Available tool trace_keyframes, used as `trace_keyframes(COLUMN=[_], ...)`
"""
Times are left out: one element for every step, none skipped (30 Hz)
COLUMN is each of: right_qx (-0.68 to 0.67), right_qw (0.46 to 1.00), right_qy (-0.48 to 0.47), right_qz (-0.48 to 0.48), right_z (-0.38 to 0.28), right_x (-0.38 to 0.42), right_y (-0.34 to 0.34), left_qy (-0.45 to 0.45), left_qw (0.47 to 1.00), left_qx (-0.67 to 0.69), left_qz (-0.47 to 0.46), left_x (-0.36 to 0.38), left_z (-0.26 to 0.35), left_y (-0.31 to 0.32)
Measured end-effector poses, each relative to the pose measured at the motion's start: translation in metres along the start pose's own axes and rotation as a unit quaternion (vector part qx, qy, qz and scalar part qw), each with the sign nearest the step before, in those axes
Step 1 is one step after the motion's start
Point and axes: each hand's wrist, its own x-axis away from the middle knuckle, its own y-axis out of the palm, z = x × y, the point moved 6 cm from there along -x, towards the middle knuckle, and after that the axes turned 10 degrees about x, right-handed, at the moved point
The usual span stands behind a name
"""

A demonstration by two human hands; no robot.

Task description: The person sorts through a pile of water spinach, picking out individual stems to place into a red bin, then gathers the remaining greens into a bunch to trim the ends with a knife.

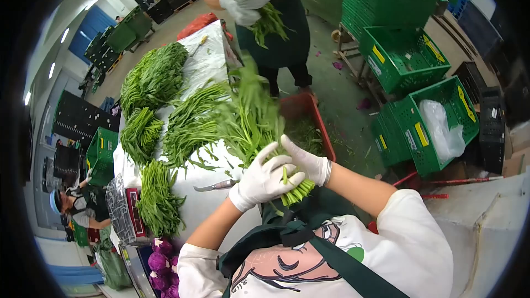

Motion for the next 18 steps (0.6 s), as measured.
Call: trace_keyframes(right_qx=[0.043, 0.059, 0.07, 0.08, 0.09, 0.122, 0.117, 0.114, 0.111, 0.127, 0.124, 0.121, 0.116, 0.111, 0.114, 0.118, 0.123, 0.128], right_qw=[0.999, 0.998, 0.997, 0.996, 0.994, 0.99, 0.988, 0.986, 0.983, 0.991, 0.989, 0.985, 0.986, 0.986, 0.985, 0.985, 0.984, 0.984], right_qy=[0.004, 0.013, 0.015, 0.018, 0.024, 0.019, 0.021, 0.02, 0.02, -0.023, -0.022, -0.022, -0.049, -0.076, -0.078, -0.079, -0.078, -0.078], right_qz=[0.033, -0.001, 0.023, 0.044, 0.064, 0.07, 0.095, 0.12, 0.147, 0.035, 0.08, 0.125, 0.111, 0.097, 0.103, 0.098, 0.098, 0.099], right_z=[0.002, 0.001, -0.001, 0.0, 0.0, 0.0, 0.003, 0.005, 0.006, 0.004, 0.008, 0.007, 0.017, 0.026, 0.02, 0.014, 0.008, 0.004], right_x=[0.005, 0.01, 0.013, 0.015, 0.017, 0.018, 0.02, 0.022, 0.026, 0.021, 0.026, 0.029, 0.02, 0.011, 0.016, 0.019, 0.023, 0.025], right_y=[-0.003, 0.004, 0.003, 0.0, -0.003, -0.007, -0.011, -0.015, -0.019, -0.023, -0.042, -0.04, -0.096, -0.152, -0.135, -0.114, -0.095, -0.081], left_qy=[-0.015, -0.028, -0.042, -0.054, -0.065, -0.064, -0.061, -0.055, -0.048, -0.041, -0.045, -0.047, -0.05, -0.066, -0.082, -0.099, -0.107, -0.115], left_qw=[1.0, 1.0, 0.999, 0.998, 0.997, 0.997, 0.997, 0.998, 0.998, 0.998, 0.997, 0.996, 0.996, 0.994, 0.992, 0.989, 0.984, 0.976], left_qx=[-0.002, -0.006, -0.016, -0.027, -0.023, -0.031, -0.036, -0.043, -0.049, -0.053, -0.053, -0.054, -0.055, -0.038, -0.023, -0.008, 0.008, 0.024], left_qz=[-0.004, -0.006, -0.007, 0.01, 0.018, 0.006, -0.007, -0.012, -0.015, -0.019, -0.032, -0.046, -0.059, -0.075, -0.09, -0.106, -0.143, -0.182], left_x=[0.0, -0.001, -0.002, 0.004, 0.008, 0.008, 0.007, 0.006, 0.005, 0.004, 0.004, 0.003, 0.001, -0.003, -0.008, -0.013, -0.017, -0.02], left_z=[0.002, 0.003, 0.003, 0.003, 0.003, 0.004, 0.005, 0.006, 0.007, 0.009, 0.01, 0.01, 0.01, 0.009, 0.009, 0.008, 0.009, 0.009], left_y=[0.003, 0.006, 0.008, 0.017, 0.024, 0.028, 0.031, 0.033, 0.036, 0.039, 0.04, 0.041, 0.042, 0.041, 0.04, 0.038, 0.037, 0.037])
